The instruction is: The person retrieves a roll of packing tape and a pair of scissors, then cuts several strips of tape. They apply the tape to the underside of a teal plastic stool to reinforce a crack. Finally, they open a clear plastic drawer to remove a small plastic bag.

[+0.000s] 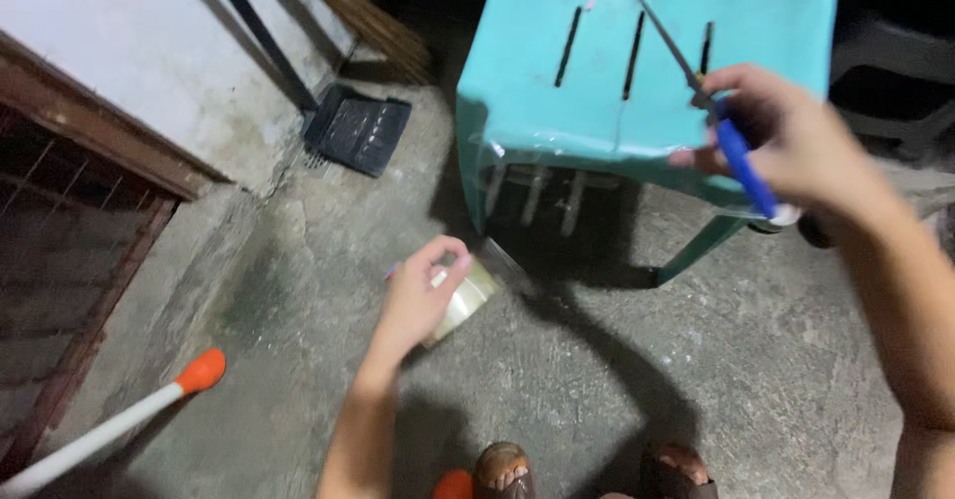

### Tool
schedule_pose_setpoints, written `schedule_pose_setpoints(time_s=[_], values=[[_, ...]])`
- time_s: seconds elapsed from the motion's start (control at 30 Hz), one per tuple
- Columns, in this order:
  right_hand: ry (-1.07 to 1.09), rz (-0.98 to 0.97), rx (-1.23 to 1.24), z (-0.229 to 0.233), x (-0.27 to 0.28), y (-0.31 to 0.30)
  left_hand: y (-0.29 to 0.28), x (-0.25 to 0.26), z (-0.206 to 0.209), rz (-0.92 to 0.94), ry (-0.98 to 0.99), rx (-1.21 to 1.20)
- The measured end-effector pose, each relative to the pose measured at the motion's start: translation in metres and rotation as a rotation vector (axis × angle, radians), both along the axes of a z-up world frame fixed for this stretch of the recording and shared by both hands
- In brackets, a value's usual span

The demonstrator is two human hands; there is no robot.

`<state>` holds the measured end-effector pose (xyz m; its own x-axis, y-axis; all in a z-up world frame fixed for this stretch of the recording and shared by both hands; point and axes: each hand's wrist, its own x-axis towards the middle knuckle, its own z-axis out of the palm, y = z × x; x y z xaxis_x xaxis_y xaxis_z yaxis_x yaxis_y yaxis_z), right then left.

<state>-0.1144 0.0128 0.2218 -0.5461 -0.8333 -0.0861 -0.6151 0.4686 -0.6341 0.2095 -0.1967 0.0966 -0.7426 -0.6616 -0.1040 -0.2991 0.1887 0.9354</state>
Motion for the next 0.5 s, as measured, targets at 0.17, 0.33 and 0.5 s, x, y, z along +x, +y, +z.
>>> schedule_pose_setpoints(time_s=[0.17,0.33,0.5], values=[[-0.450,0.372,-0.238,-0.053,0.042,-0.001,0.031,-0.014,0.019,-0.137,0.048,-0.042],[-0.559,0.356,-0.418,-0.088,0.086,0.008,0.053,-0.033,0.027,-0.196,0.041,-0.059],[-0.376,0.169,-0.450,-0.096,0.093,0.017,0.067,-0.046,0.029,-0.214,0.032,-0.015]])
